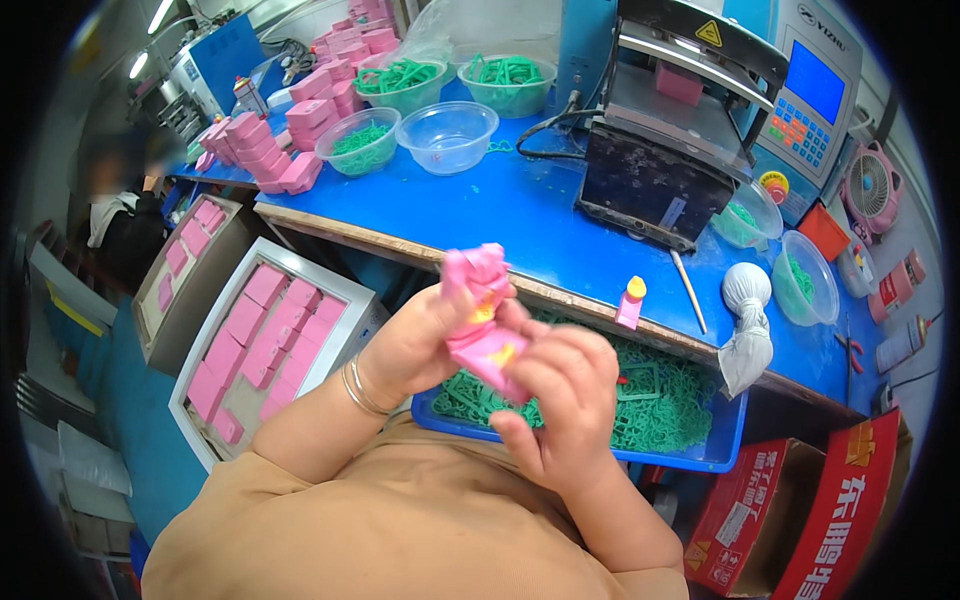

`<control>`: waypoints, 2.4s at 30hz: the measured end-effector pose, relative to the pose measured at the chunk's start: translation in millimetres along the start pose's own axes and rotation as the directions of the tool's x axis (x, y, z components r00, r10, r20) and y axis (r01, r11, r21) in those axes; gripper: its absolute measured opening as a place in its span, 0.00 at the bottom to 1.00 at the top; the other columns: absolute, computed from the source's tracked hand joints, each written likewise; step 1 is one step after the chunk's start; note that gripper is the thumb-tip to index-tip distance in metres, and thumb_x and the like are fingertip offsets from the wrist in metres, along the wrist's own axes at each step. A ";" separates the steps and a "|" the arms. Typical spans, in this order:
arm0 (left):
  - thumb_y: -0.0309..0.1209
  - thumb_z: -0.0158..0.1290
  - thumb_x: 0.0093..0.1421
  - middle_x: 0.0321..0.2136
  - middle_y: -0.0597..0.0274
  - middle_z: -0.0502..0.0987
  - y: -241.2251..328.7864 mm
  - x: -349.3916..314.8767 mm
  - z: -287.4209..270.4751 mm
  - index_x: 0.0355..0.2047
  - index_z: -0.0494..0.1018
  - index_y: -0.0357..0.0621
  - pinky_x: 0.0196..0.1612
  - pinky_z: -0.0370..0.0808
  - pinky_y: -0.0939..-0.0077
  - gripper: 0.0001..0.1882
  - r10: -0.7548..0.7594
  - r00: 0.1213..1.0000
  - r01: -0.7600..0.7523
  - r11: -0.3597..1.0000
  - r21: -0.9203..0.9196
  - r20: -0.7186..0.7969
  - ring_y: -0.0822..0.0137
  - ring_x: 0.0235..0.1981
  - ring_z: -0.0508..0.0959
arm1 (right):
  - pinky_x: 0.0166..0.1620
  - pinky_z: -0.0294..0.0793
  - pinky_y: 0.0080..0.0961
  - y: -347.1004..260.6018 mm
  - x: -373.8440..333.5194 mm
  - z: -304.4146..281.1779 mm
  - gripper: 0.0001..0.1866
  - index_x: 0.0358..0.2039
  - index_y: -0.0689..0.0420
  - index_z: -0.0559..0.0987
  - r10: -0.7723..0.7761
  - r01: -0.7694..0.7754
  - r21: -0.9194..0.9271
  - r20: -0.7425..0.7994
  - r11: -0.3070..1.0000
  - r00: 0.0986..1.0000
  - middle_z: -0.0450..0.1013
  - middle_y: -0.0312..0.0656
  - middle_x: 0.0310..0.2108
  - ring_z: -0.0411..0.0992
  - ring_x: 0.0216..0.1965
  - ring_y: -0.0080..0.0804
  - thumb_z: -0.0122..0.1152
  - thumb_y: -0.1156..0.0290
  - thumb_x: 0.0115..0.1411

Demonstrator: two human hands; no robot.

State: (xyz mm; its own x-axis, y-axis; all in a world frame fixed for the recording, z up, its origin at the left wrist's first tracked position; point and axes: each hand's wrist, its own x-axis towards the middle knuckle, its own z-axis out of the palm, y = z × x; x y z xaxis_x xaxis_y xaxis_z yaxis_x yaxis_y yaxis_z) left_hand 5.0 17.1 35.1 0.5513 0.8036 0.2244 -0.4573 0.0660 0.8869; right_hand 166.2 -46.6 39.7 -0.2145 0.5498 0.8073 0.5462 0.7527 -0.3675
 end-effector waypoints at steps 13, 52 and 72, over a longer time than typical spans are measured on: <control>0.50 0.50 0.54 0.22 0.68 0.62 -13.4 -21.4 -8.0 0.32 0.64 0.44 0.29 0.62 0.78 0.21 -0.195 0.958 0.286 0.701 -0.653 0.211 0.76 0.21 0.63 | 0.46 0.63 0.40 75.8 -18.2 -89.1 0.25 0.41 0.59 0.69 0.237 -0.500 -0.803 -0.443 0.324 0.865 0.66 0.46 0.40 0.64 0.43 0.46 0.65 0.60 0.46; 0.51 0.43 0.60 0.19 0.65 0.61 -21.5 -34.0 8.2 0.59 0.51 0.50 0.23 0.63 0.80 0.32 -0.254 0.889 0.439 0.707 -0.554 0.381 0.78 0.17 0.60 | 0.48 0.60 0.40 101.6 -42.6 -124.2 0.19 0.37 0.60 0.74 0.281 -0.399 -0.877 -0.325 0.268 0.903 0.69 0.46 0.36 0.65 0.42 0.43 0.62 0.61 0.47; 0.25 0.54 0.54 0.39 0.60 0.69 -3.7 -42.5 22.2 0.48 0.64 0.40 0.43 0.75 0.75 0.20 0.043 0.996 -0.074 0.858 0.509 0.072 0.70 0.45 0.71 | 0.33 0.64 0.27 -0.7 -11.5 -21.0 0.13 0.31 0.59 0.73 0.346 -0.398 0.288 0.217 0.871 0.913 0.68 0.40 0.26 0.66 0.29 0.34 0.63 0.76 0.43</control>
State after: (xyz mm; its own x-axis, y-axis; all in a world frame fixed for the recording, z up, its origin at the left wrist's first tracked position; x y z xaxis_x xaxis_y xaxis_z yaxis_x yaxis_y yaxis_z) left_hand -1.3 -30.5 31.2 0.5800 0.7610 0.2908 -0.0779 -0.3035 0.9496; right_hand 185.2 -61.1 40.4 -0.1826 0.8408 0.5097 0.3279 0.5408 -0.7746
